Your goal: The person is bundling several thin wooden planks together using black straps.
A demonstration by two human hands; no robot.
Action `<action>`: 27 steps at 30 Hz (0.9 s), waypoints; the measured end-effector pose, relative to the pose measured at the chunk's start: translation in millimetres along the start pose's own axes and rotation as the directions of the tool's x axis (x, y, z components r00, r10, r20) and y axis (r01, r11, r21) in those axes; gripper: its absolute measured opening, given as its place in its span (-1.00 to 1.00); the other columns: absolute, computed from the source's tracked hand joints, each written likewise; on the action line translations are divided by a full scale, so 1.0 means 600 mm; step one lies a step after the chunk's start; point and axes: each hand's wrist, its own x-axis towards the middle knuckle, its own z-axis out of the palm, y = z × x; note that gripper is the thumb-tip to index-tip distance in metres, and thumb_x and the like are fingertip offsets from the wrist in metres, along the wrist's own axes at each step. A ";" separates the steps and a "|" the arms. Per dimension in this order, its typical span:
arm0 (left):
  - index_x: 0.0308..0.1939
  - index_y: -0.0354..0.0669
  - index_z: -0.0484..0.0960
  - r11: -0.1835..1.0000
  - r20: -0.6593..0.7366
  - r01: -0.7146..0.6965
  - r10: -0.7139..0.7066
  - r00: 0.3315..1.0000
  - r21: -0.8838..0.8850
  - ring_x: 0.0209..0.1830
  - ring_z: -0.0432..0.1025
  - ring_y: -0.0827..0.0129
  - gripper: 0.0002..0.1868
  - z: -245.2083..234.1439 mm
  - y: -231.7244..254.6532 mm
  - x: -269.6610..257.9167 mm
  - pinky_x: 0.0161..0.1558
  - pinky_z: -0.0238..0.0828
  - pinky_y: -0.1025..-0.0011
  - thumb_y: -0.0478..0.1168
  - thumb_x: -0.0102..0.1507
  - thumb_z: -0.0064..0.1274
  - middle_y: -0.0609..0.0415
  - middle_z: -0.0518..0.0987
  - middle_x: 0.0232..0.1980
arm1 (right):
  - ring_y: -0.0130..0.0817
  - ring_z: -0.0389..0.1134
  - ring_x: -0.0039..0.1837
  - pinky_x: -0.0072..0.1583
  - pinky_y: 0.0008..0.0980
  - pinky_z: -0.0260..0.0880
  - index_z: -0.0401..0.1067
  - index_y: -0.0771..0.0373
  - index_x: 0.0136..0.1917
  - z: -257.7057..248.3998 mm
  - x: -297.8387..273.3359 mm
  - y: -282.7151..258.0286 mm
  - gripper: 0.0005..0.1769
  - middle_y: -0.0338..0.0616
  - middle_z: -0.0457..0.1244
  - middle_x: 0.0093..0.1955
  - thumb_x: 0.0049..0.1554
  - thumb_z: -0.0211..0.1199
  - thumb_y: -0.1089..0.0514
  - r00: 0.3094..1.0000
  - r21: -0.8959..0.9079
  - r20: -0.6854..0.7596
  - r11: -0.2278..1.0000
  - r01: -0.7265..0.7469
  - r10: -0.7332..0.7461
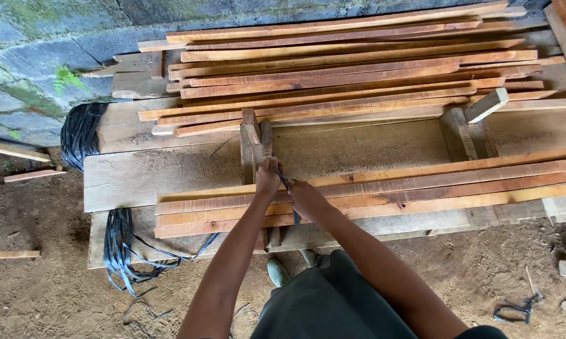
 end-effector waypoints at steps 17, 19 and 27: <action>0.20 -0.41 0.50 0.952 0.176 0.092 -0.148 0.973 0.292 0.32 0.40 -0.27 -0.32 0.036 -0.104 0.026 0.34 0.31 -0.15 0.22 0.44 -0.21 -0.39 0.55 0.17 | 0.09 0.44 -0.01 0.02 -0.02 0.48 0.42 0.49 0.25 -0.005 -0.017 -0.009 -0.66 0.22 0.35 -0.05 0.28 -0.02 0.32 1.000 0.017 0.016 1.000 0.017 -0.017; 0.20 -0.39 0.54 0.960 0.179 0.066 -0.118 0.977 0.273 0.35 0.39 -0.28 -0.30 0.032 -0.085 0.016 0.44 0.19 -0.16 0.25 0.47 -0.25 -0.39 0.56 0.18 | 0.15 0.43 0.03 0.04 0.03 0.47 0.41 0.53 0.26 -0.039 -0.033 -0.030 -0.65 0.26 0.34 -0.02 0.29 -0.04 0.34 0.999 0.002 0.022 1.000 0.025 -0.025; 0.14 -0.24 0.56 0.996 0.272 -0.044 0.021 0.962 0.080 0.08 0.52 -0.21 -0.51 0.035 -0.118 0.037 0.14 0.38 -0.22 0.06 0.54 -0.35 -0.24 0.63 -0.01 | 0.26 0.42 0.06 0.09 0.11 0.39 0.47 0.42 0.18 -0.084 -0.079 -0.013 -0.57 0.28 0.31 -0.09 0.37 -0.09 0.07 0.983 0.740 -0.086 0.671 -0.044 0.160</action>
